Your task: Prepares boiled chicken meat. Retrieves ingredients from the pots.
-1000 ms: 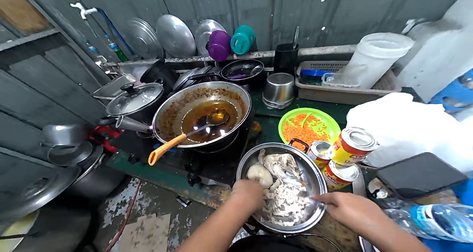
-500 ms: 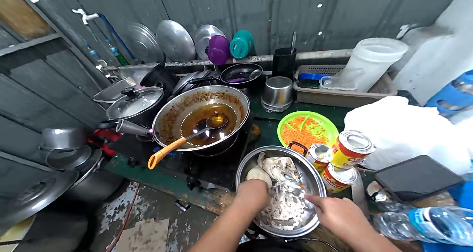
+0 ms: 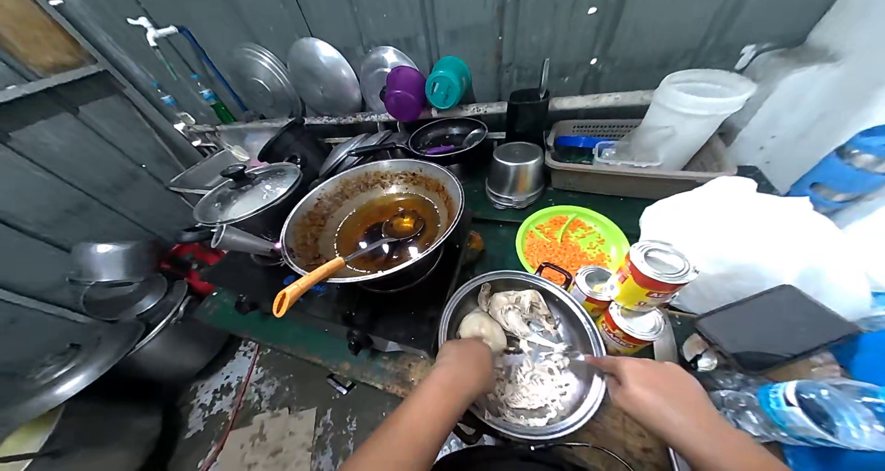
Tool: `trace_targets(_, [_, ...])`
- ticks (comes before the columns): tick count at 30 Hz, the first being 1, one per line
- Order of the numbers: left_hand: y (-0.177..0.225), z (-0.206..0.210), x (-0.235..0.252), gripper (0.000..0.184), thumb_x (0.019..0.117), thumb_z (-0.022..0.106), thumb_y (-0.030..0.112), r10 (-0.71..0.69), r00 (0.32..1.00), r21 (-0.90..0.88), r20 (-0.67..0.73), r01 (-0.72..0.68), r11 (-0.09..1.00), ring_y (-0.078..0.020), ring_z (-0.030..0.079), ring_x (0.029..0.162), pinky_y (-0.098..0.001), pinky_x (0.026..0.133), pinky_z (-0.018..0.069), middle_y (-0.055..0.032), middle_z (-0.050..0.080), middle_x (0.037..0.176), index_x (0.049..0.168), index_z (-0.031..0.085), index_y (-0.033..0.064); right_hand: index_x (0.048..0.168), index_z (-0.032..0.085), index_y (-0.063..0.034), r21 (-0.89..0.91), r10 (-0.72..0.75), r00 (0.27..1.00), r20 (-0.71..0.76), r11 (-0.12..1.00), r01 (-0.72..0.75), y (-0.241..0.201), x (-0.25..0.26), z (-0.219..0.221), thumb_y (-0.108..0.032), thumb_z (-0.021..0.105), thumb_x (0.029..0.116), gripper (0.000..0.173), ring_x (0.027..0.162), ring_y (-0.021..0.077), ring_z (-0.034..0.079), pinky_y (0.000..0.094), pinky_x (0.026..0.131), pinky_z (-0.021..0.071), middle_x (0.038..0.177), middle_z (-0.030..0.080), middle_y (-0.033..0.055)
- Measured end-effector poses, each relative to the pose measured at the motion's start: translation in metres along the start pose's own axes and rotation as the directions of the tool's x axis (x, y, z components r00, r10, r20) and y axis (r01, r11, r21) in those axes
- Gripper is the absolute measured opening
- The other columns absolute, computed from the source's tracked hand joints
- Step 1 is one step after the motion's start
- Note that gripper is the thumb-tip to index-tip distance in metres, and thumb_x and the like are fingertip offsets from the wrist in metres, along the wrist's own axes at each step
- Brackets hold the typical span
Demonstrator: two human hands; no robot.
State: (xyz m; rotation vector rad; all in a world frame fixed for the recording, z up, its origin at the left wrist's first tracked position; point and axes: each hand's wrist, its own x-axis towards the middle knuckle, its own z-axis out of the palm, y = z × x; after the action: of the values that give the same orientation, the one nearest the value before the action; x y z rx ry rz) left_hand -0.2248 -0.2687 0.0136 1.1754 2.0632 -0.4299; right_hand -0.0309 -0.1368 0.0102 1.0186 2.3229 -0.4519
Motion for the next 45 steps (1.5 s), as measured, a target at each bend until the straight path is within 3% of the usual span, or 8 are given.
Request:
trace_targets(10, [-0.035,-0.025,-0.036,0.036,0.1048,0.049,0.036,-0.087,0.987,-0.115,-0.136,0.072,0.991,-0.0353,0.065,0.12,-0.064,0.096,0.0499,-0.0141,0.07,0.124,0.122,0.071,0.0134,0.152,0.053,-0.0353,0.039,-0.066,0.997,0.033,0.997,0.065,-0.038,0.02,0.002,-0.02,0.045,0.1034,0.051,0.128,0.0393,0.061,0.0652,0.102,0.0463,0.138,0.066,0.0138])
trace_targets(14, [-0.051,-0.019,-0.042,0.034,0.1059,0.047,0.033,-0.119,0.982,-0.178,-0.146,0.092,0.98,-0.0329,0.065,0.12,-0.0619,0.097,0.0501,-0.0123,0.071,0.124,0.122,0.071,0.0145,0.147,0.059,-0.0368,0.064,-0.146,0.987,0.066,0.988,0.142,-0.044,0.01,-0.001,-0.022,0.045,0.1041,0.047,0.128,0.0377,0.061,0.0653,0.102,0.0466,0.138,0.067,0.0114])
trace_targets(19, [-0.056,-0.015,-0.045,0.034,0.1054,0.047,0.032,-0.173,0.974,-0.191,-0.145,0.144,0.971,-0.0333,0.065,0.122,-0.0625,0.098,0.0501,-0.0127,0.07,0.126,0.123,0.07,0.0141,0.151,0.054,-0.03,0.046,-0.199,0.977,0.08,0.98,0.196,-0.074,0.007,0.021,-0.018,0.046,0.1029,0.05,0.121,0.0446,0.064,0.0684,0.099,0.0472,0.13,0.068,0.0208])
trace_targets(24, [-0.066,-0.017,-0.049,0.035,0.1068,0.046,0.033,-0.191,0.969,-0.214,-0.159,0.155,0.965,-0.0323,0.065,0.121,-0.0607,0.098,0.0502,-0.012,0.07,0.126,0.124,0.071,0.0148,0.147,0.059,-0.0361,0.116,-0.252,0.953,0.167,0.965,0.235,-0.065,-0.001,0.016,-0.021,0.046,0.1029,0.048,0.129,0.0365,0.061,0.067,0.104,0.0456,0.139,0.067,0.0101])
trace_targets(29, [-0.059,-0.018,-0.047,0.033,0.1055,0.049,0.033,-0.159,0.975,-0.222,-0.156,0.122,0.967,-0.0325,0.066,0.119,-0.0619,0.097,0.0502,-0.0118,0.071,0.123,0.121,0.071,0.015,0.15,0.055,-0.0363,0.106,-0.299,0.947,0.117,0.952,0.287,-0.083,0.006,0.031,-0.022,0.045,0.1039,0.049,0.125,0.0395,0.064,0.0668,0.102,0.0461,0.133,0.069,0.0146])
trace_targets(33, [-0.063,-0.018,-0.05,0.035,0.1064,0.047,0.034,-0.158,0.976,-0.221,-0.15,0.123,0.967,-0.0311,0.065,0.122,-0.061,0.099,0.0495,-0.0108,0.07,0.127,0.125,0.071,0.0155,0.142,0.064,-0.0339,0.05,-0.27,0.95,0.153,0.963,0.266,-0.063,-0.008,0.003,-0.023,0.05,0.1014,0.044,0.125,0.0398,0.063,0.0694,0.1,0.0465,0.133,0.069,0.0131])
trace_targets(38, [-0.063,-0.012,-0.047,0.034,0.1055,0.048,0.033,-0.141,0.979,-0.225,-0.145,0.107,0.969,-0.0325,0.065,0.121,-0.0618,0.098,0.0497,-0.0116,0.07,0.125,0.121,0.071,0.0139,0.15,0.054,-0.0401,0.08,-0.176,0.982,-0.067,0.98,0.181,-0.052,0.002,-0.007,-0.023,0.042,0.1056,0.049,0.122,0.037,0.065,0.0623,0.104,0.0448,0.129,0.071,0.0123])
trace_targets(45, [-0.074,-0.009,-0.051,0.035,0.107,0.047,0.034,-0.163,0.976,-0.26,-0.148,0.12,0.958,-0.0305,0.066,0.119,-0.0602,0.098,0.0497,-0.0108,0.071,0.124,0.122,0.072,0.0153,0.148,0.058,-0.0366,0.143,-0.117,0.993,0.009,0.983,0.114,-0.031,0.01,0.004,-0.022,0.044,0.1051,0.047,0.128,0.0369,0.062,0.0651,0.104,0.0459,0.139,0.067,0.01])
